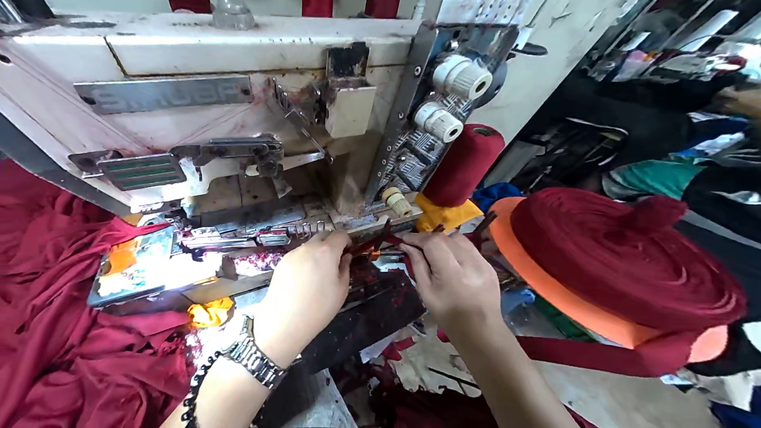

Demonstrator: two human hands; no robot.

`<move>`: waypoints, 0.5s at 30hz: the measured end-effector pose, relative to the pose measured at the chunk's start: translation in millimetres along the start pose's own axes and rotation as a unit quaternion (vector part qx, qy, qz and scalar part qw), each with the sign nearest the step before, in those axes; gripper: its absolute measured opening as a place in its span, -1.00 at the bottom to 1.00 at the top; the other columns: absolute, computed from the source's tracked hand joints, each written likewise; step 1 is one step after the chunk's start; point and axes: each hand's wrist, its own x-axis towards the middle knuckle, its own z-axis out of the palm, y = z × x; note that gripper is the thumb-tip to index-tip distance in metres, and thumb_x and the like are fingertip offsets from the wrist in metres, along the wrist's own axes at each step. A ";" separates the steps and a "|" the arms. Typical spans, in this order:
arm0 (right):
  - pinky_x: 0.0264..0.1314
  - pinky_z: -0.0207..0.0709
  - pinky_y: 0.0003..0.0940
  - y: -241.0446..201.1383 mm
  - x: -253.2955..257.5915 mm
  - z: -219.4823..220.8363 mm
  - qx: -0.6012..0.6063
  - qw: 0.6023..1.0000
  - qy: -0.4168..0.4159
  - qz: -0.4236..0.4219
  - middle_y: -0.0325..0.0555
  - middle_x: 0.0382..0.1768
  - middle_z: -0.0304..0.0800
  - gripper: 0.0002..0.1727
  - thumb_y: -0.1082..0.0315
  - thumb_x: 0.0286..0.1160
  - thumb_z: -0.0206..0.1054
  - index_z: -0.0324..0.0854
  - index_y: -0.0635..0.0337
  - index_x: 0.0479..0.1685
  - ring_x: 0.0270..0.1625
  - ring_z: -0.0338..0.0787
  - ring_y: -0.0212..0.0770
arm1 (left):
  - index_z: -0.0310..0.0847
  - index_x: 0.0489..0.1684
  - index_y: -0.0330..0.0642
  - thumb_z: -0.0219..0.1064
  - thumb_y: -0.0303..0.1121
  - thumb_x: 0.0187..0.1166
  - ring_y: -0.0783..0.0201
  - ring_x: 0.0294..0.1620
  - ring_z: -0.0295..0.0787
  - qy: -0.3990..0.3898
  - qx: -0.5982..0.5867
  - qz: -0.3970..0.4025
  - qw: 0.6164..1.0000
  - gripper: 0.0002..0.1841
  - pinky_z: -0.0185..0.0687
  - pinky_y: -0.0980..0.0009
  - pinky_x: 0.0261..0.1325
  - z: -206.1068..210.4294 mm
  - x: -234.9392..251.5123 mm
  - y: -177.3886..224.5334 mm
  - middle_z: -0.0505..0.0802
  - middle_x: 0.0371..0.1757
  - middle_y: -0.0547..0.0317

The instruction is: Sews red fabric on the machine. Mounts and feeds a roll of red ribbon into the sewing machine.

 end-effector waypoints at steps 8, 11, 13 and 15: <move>0.00 0.66 -0.12 -40.5 -46.1 -4.8 0.081 0.996 -0.030 0.039 -0.03 -0.08 0.84 -0.79 0.23 0.66 0.26 0.78 0.06 -0.03 -0.03 0.80 -0.01 | 0.79 -0.11 0.00 0.30 -0.21 0.70 0.42 -0.25 0.77 -0.025 -0.072 0.002 0.997 -0.83 0.74 0.32 -0.12 -6.7 -30.7 -45.2 0.83 -0.20 0.35; -0.06 0.75 -0.13 -76.8 -55.6 9.9 0.125 0.984 -0.125 -0.004 -0.14 -0.19 0.89 -0.79 0.38 0.57 0.23 0.83 0.05 -0.16 -0.06 0.87 -0.07 | 0.84 -0.19 0.02 0.31 -0.20 0.67 0.48 -0.21 0.73 0.005 -0.096 0.007 0.995 -0.82 0.72 0.43 -0.12 0.1 -35.5 -50.0 0.78 -0.18 0.37; 0.05 0.78 -0.12 -98.4 -56.5 28.4 0.116 0.980 -0.161 -0.026 -0.15 -0.09 0.92 -0.76 0.46 0.44 0.29 0.85 0.05 -0.09 0.06 0.90 -0.07 | 0.86 -0.16 0.01 0.30 -0.23 0.68 0.43 -0.12 0.75 0.019 -0.110 0.007 0.994 -0.81 0.72 0.38 -0.04 1.9 -38.0 -49.4 0.79 -0.10 0.33; 0.12 0.76 -0.10 -114.1 -54.0 44.4 0.099 0.979 -0.175 -0.041 -0.11 -0.07 0.92 -0.75 0.46 0.40 0.35 0.87 0.06 -0.04 0.08 0.90 -0.04 | 0.84 -0.10 -0.02 0.24 -0.23 0.73 0.40 -0.05 0.77 0.005 -0.123 -0.013 0.992 -0.78 0.72 0.35 0.08 -0.8 -40.3 -46.3 0.81 -0.05 0.29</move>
